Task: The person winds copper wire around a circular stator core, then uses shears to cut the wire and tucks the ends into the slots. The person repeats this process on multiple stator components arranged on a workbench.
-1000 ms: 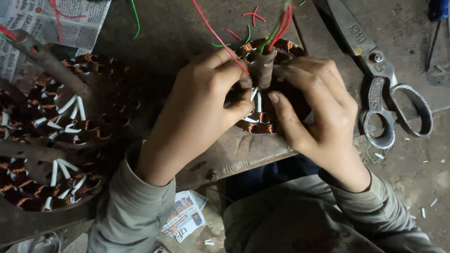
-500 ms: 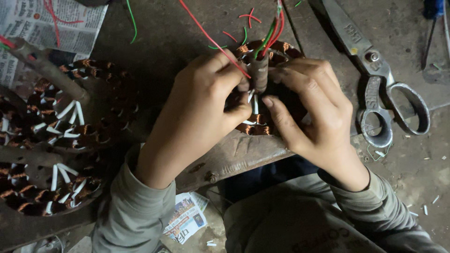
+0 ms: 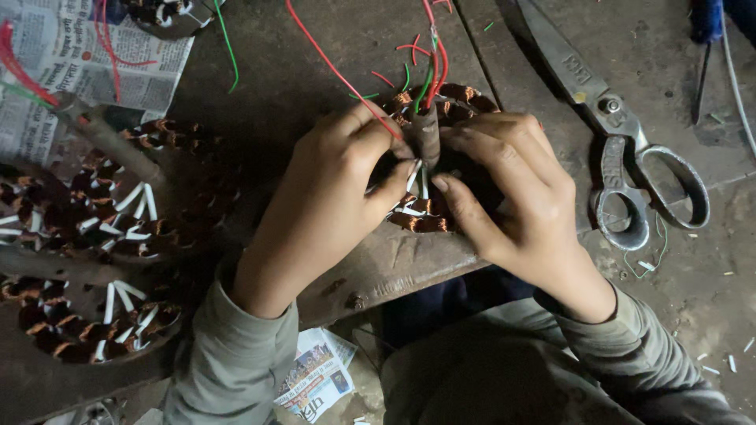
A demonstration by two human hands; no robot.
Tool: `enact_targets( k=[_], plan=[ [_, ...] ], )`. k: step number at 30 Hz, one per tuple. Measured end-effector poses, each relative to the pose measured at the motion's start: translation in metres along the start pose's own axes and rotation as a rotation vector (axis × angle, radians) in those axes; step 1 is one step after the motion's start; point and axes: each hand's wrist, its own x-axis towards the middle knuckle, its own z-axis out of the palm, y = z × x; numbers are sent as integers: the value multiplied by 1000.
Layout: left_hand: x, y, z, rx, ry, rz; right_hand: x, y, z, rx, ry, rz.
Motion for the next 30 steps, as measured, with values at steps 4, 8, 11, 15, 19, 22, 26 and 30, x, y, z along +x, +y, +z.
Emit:
enact_targets(
  k=[4, 8, 11, 15, 19, 22, 26, 30],
  plan=[
    [-1, -1, 2, -25, 7, -13, 0, 1, -1, 5, 11, -13],
    [0, 0, 0, -29, 19, 3, 6, -3, -2, 111, 78, 63],
    [2, 0, -2, -48, 8, 3, 15, -3, -7, 145, 91, 91],
    [2, 2, -4, -101, 15, -16, 23, 0, -6, 204, 112, 138],
    [2, 3, -7, -200, -2, -51, 16, 1, 1, 191, 142, 171],
    [3, 4, -8, -237, -29, -94, 6, 4, 4, 141, 138, 148],
    [0, 10, -12, -218, -42, -120, 3, 7, 5, 145, 132, 157],
    [-3, 12, -7, -192, 10, -124, 4, 7, 5, 154, 117, 146]
  ],
)
